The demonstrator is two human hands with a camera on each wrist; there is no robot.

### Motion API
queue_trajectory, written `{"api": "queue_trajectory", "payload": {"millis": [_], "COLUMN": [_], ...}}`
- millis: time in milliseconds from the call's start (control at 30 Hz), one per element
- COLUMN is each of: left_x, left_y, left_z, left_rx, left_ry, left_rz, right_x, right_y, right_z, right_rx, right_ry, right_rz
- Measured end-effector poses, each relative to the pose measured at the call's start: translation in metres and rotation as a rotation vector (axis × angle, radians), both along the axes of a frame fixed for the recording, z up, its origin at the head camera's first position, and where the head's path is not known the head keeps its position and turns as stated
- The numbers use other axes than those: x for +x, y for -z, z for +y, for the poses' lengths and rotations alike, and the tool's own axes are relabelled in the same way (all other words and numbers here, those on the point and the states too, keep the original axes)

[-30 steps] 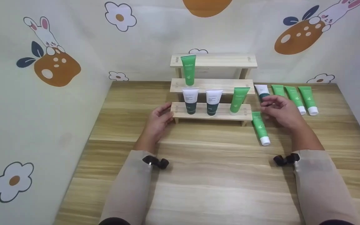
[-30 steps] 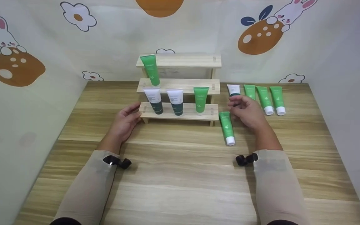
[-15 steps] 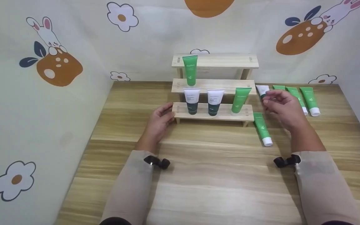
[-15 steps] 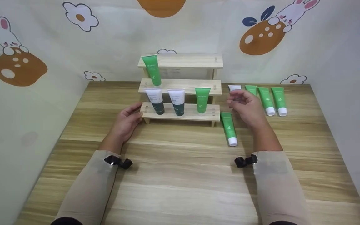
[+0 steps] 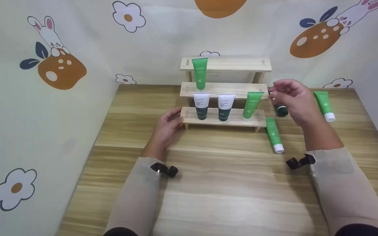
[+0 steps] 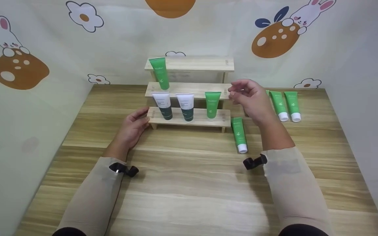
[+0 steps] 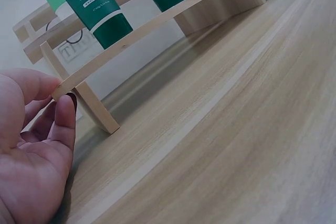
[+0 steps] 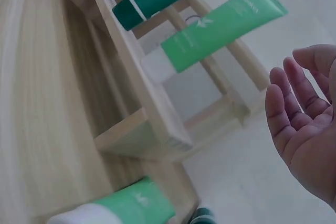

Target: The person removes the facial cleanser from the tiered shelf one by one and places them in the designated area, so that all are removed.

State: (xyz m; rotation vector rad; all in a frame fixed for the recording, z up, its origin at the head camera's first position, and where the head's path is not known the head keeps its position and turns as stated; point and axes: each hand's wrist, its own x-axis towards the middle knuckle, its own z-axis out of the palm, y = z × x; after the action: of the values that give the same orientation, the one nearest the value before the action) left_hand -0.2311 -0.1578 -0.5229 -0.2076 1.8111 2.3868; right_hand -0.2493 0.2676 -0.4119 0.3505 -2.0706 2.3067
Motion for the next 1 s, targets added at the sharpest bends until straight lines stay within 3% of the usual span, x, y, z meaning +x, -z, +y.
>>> {"api": "queue_trajectory", "payload": {"millis": [133, 367, 500, 767, 1000], "left_x": [0.000, 0.000, 0.000, -0.001, -0.001], "left_y": [0.001, 0.001, 0.000, 0.000, 0.002], "left_z": [0.000, -0.001, -0.001, 0.000, -0.001], "left_rx": [-0.004, -0.012, -0.017, -0.008, -0.032], "left_ry": [0.001, 0.002, 0.001, -0.009, 0.001], "left_rz": [0.010, 0.015, 0.012, 0.008, 0.026], "right_x": [-0.002, -0.006, -0.009, -0.017, -0.027], "right_y": [-0.019, -0.049, -0.065, -0.083, -0.093], "right_z": [-0.010, -0.030, -0.041, -0.074, -0.111], "right_rx": [0.058, -0.025, -0.016, 0.038, 0.176], "right_ry": [-0.022, -0.074, -0.084, -0.166, -0.186], "right_rz": [0.012, 0.043, 0.034, 0.021, -0.043]}}
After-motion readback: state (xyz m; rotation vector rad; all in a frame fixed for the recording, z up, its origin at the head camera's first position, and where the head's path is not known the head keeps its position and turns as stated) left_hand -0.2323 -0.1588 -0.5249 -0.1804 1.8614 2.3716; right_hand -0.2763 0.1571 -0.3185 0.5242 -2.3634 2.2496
